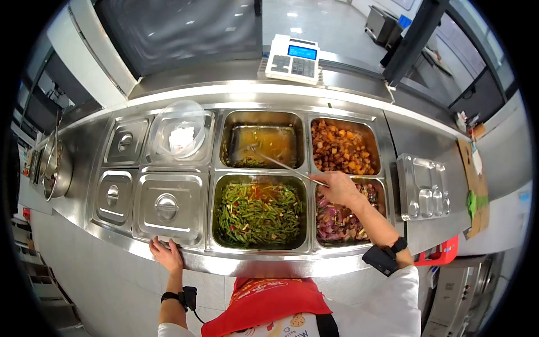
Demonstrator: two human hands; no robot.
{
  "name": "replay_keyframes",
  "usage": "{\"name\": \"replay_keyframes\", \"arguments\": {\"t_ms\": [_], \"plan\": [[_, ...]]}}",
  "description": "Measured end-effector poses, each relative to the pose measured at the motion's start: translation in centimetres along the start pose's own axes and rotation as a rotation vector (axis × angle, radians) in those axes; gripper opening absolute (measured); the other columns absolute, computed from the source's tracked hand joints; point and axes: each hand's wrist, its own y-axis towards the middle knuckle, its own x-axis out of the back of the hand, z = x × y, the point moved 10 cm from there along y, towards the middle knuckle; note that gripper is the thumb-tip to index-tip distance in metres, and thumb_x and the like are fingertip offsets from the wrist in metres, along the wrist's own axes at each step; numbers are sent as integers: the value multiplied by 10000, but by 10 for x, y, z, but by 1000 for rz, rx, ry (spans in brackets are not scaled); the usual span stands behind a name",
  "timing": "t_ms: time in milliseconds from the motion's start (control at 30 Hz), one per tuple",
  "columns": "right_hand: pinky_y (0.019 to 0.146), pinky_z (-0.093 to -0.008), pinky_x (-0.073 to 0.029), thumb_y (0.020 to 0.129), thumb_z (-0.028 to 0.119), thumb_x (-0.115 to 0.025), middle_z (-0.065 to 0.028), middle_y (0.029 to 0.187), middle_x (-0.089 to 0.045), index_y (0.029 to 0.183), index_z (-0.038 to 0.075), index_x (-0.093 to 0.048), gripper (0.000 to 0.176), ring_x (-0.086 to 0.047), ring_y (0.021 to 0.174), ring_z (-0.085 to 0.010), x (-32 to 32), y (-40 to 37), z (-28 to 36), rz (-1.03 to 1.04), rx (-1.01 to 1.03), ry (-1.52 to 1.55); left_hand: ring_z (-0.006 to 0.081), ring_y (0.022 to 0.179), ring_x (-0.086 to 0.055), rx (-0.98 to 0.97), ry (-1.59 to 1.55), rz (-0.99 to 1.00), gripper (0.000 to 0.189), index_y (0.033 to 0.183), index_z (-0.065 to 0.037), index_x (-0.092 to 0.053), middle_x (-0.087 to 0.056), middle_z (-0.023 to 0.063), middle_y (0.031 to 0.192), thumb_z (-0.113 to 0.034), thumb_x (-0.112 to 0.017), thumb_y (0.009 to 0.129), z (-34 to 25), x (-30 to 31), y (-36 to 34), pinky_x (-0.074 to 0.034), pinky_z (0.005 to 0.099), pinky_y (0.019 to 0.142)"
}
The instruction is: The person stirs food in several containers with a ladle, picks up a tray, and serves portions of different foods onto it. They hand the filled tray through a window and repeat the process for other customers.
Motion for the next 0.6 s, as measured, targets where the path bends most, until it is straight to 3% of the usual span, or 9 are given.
{"name": "replay_keyframes", "arguments": {"t_ms": [100,333,467,600], "plan": [[643,-397,-508,706,45,-637,-96,911,-664,1121,173,-652,435,-627,733,-317,9,6,13,-106,104,-48,413,1187,-366,-11,15,-4,518,1250,-9,-428,-356,257,1302,-265,-570,822,-4,3,0,-325,487,988],[512,-373,-483,771,72,-568,-62,804,-622,1108,210,-646,372,-615,597,-251,-18,13,37,-10,243,-458,408,1180,-375,-20,36,-21,516,1248,-8,-427,-367,251,1295,-280,-563,831,-4,3,-2,-338,486,974],[522,-372,-489,765,76,-588,-72,829,-628,1131,208,-636,392,-622,613,-252,-16,7,27,-17,146,-430,407,1184,-374,-30,10,-15,514,1248,-9,-426,-367,250,1300,-283,-561,835,-7,5,0,-338,486,975],[557,-371,-506,772,71,-587,-92,872,-639,1152,193,-623,401,-626,642,-256,-22,16,11,-191,124,-216,407,1188,-370,-12,41,-13,514,1247,-10,-428,-365,252,1305,-283,-564,833,-5,3,-1,-331,486,982]]}}
